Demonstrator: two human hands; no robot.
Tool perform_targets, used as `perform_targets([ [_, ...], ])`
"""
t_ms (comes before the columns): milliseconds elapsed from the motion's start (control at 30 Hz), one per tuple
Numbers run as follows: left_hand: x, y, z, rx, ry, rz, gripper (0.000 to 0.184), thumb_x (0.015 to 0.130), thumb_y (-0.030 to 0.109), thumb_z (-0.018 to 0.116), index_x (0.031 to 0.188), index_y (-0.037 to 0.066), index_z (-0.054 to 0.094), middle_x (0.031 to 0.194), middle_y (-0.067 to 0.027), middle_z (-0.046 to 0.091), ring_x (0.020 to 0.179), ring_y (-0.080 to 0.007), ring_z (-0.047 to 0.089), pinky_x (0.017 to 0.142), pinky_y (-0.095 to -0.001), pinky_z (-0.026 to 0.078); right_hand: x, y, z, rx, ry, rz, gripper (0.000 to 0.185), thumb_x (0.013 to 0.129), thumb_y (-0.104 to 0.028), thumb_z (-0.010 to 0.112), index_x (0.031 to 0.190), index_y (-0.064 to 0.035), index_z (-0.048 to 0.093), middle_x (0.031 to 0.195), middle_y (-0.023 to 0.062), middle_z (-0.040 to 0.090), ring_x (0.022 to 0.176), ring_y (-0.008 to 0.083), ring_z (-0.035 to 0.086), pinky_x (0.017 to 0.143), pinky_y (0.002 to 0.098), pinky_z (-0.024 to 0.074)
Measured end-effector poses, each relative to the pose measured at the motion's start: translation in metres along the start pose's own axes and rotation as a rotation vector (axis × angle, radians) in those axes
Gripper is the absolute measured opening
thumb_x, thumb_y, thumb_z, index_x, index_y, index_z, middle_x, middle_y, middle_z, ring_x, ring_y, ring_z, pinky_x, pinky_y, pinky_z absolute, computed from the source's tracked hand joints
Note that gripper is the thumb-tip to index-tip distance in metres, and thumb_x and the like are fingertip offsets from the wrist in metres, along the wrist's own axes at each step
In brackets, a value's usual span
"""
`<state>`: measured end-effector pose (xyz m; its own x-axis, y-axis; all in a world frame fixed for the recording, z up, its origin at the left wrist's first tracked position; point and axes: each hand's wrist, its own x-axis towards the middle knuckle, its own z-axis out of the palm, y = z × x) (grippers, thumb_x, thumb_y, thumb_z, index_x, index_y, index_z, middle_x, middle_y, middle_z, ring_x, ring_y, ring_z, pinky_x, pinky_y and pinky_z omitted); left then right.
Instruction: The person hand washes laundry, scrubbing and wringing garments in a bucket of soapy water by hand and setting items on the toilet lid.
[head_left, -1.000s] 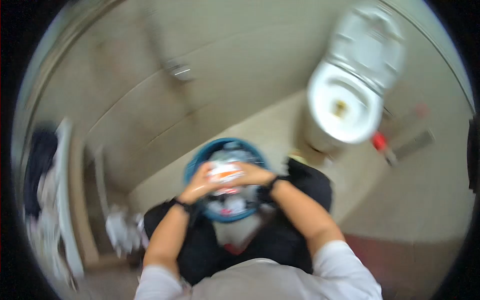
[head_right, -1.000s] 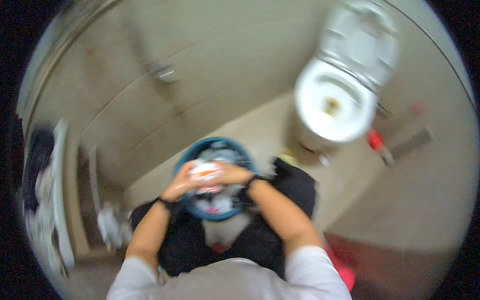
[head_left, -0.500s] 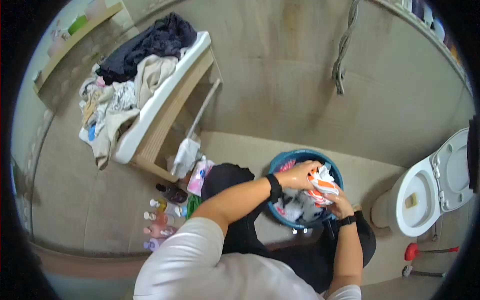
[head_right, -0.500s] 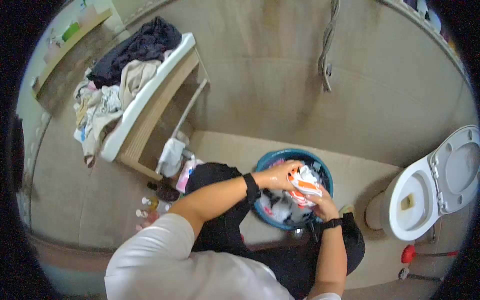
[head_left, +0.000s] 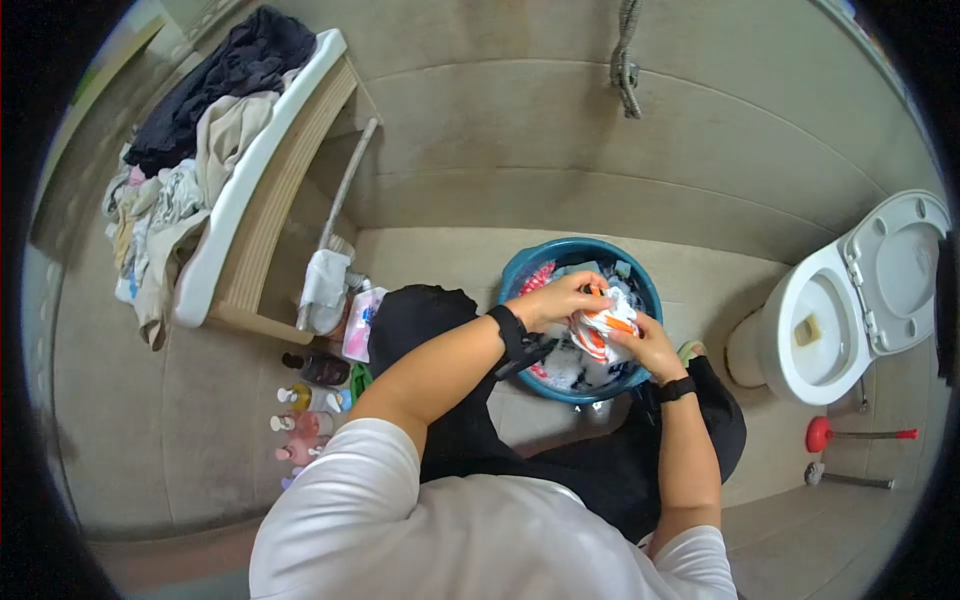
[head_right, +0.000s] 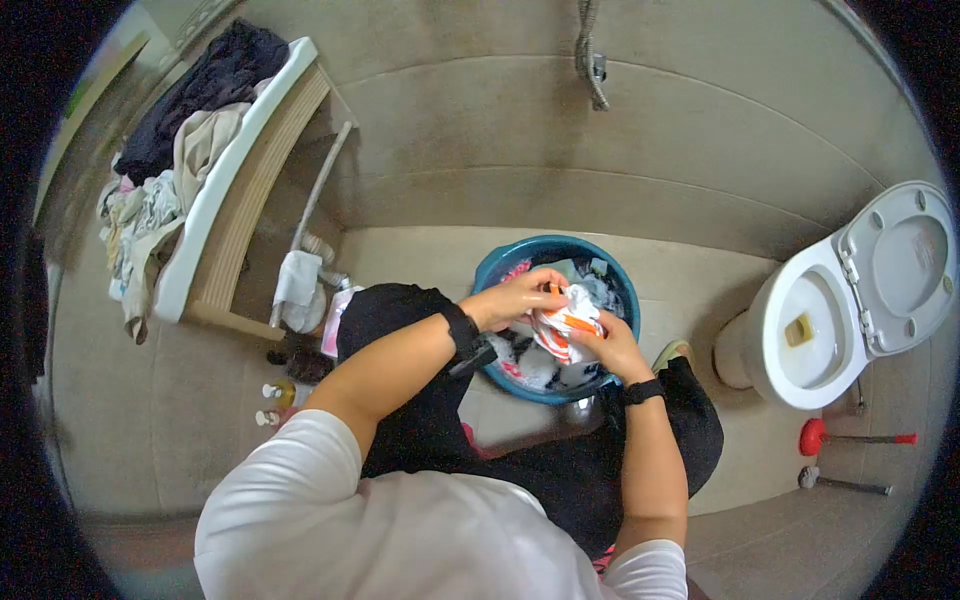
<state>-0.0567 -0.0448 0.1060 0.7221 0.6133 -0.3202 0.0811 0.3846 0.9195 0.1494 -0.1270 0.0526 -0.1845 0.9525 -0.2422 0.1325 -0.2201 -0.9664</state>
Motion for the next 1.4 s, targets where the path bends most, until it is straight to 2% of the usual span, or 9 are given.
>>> perform_targets([
  [167, 0.018, -0.022, -0.003, 0.102, 0.156, 0.114, 0.040, 0.074, 0.008, 0.067, 0.108, 0.006, 0.047, 0.094, -0.0054, 0.052, 0.084, -0.0122, 0.051, 0.068, -0.0245, 0.044, 0.004, 0.006, 0.007, -0.172, 0.136, -0.307, 0.083, 0.074, -0.017, 0.074, 0.140, -0.0020, 0.025, 0.144, 0.0181, 0.026, 0.134, 0.0260, 0.024, 0.108, 0.0336, 0.0201],
  [267, 0.015, -0.020, -0.003, 0.104, 0.326, 0.108, 0.045, 0.068, 0.000, 0.061, 0.110, 0.005, 0.044, 0.097, -0.0077, 0.052, 0.089, -0.0157, 0.052, 0.073, -0.0270, 0.044, -0.002, -0.010, 0.010, -0.071, 0.199, -0.215, 0.089, 0.075, -0.023, 0.071, 0.143, -0.0034, 0.016, 0.147, 0.0147, 0.019, 0.133, 0.0217, 0.025, 0.107, 0.0337, 0.0232],
  [433, 0.022, -0.030, 0.010, -0.081, 0.317, 0.301, 0.049, 0.068, -0.006, 0.058, 0.114, 0.004, 0.042, 0.110, -0.0104, 0.048, 0.103, -0.0198, 0.049, 0.089, -0.0310, 0.041, 0.000, -0.008, 0.009, 0.091, 0.008, 0.122, 0.059, 0.085, -0.034, 0.062, 0.127, 0.0027, 0.043, 0.117, 0.0095, 0.054, 0.105, 0.0174, 0.051, 0.092, 0.0297, 0.0388],
  [533, 0.018, -0.029, 0.022, 0.110, 0.166, 0.350, 0.050, 0.068, 0.000, 0.062, 0.115, 0.004, 0.043, 0.113, -0.0111, 0.050, 0.108, -0.0195, 0.048, 0.092, -0.0303, 0.040, 0.000, 0.004, 0.019, 0.154, 0.028, -0.058, 0.040, 0.082, -0.023, 0.066, 0.114, -0.0011, 0.053, 0.108, 0.0045, 0.057, 0.097, 0.0135, 0.053, 0.084, 0.0273, 0.0427],
  [1000, 0.025, -0.031, 0.035, 0.259, 0.428, 0.432, 0.049, 0.062, 0.006, 0.072, 0.104, 0.002, 0.048, 0.095, -0.0090, 0.054, 0.088, -0.0178, 0.053, 0.078, -0.0282, 0.044, -0.015, -0.040, 0.027, -0.481, 0.431, -0.177, 0.084, 0.061, -0.027, 0.083, 0.127, 0.0042, 0.040, 0.129, 0.0149, 0.045, 0.115, 0.0219, 0.047, 0.089, 0.0336, 0.0413],
  [1067, 0.029, -0.032, 0.039, 0.103, 0.275, 0.478, 0.047, 0.062, 0.006, 0.072, 0.103, 0.002, 0.049, 0.091, -0.0062, 0.053, 0.086, -0.0136, 0.052, 0.076, -0.0267, 0.045, -0.008, -0.042, 0.035, -0.350, 0.160, -0.389, 0.063, 0.062, -0.017, 0.082, 0.113, 0.0039, 0.050, 0.105, 0.0119, 0.059, 0.094, 0.0201, 0.057, 0.081, 0.0366, 0.0467],
  [1133, 0.025, -0.027, 0.038, 0.137, 0.237, 0.456, 0.049, 0.064, 0.005, 0.072, 0.107, 0.001, 0.048, 0.091, -0.0056, 0.054, 0.084, -0.0120, 0.052, 0.074, -0.0261, 0.046, -0.014, -0.040, 0.034, -0.411, 0.263, -0.131, 0.029, 0.066, -0.009, 0.077, 0.086, 0.0018, 0.059, 0.070, 0.0023, 0.061, 0.056, 0.0090, 0.056, 0.048, 0.0241, 0.0450],
  [1267, 0.024, -0.023, 0.022, -0.078, -0.034, 0.377, 0.064, 0.066, 0.018, 0.081, 0.116, 0.000, 0.046, 0.102, -0.0092, 0.055, 0.087, -0.0106, 0.055, 0.075, -0.0251, 0.047, -0.015, -0.043, 0.040, -0.199, 0.348, -0.097, 0.023, 0.069, -0.002, 0.065, 0.090, -0.0004, 0.056, 0.069, 0.0019, 0.059, 0.054, 0.0070, 0.054, 0.041, 0.0218, 0.0388],
  [1400, 0.004, -0.008, -0.002, 0.365, 0.085, 0.385, 0.088, 0.064, 0.033, 0.082, 0.132, 0.001, 0.035, 0.120, -0.0192, 0.048, 0.110, -0.0260, 0.050, 0.090, -0.0356, 0.044, -0.005, -0.011, 0.026, 0.246, 0.293, -0.129, 0.037, 0.076, -0.001, 0.060, 0.112, -0.0014, 0.050, 0.099, 0.0063, 0.060, 0.086, 0.0137, 0.059, 0.076, 0.0286, 0.0488],
])
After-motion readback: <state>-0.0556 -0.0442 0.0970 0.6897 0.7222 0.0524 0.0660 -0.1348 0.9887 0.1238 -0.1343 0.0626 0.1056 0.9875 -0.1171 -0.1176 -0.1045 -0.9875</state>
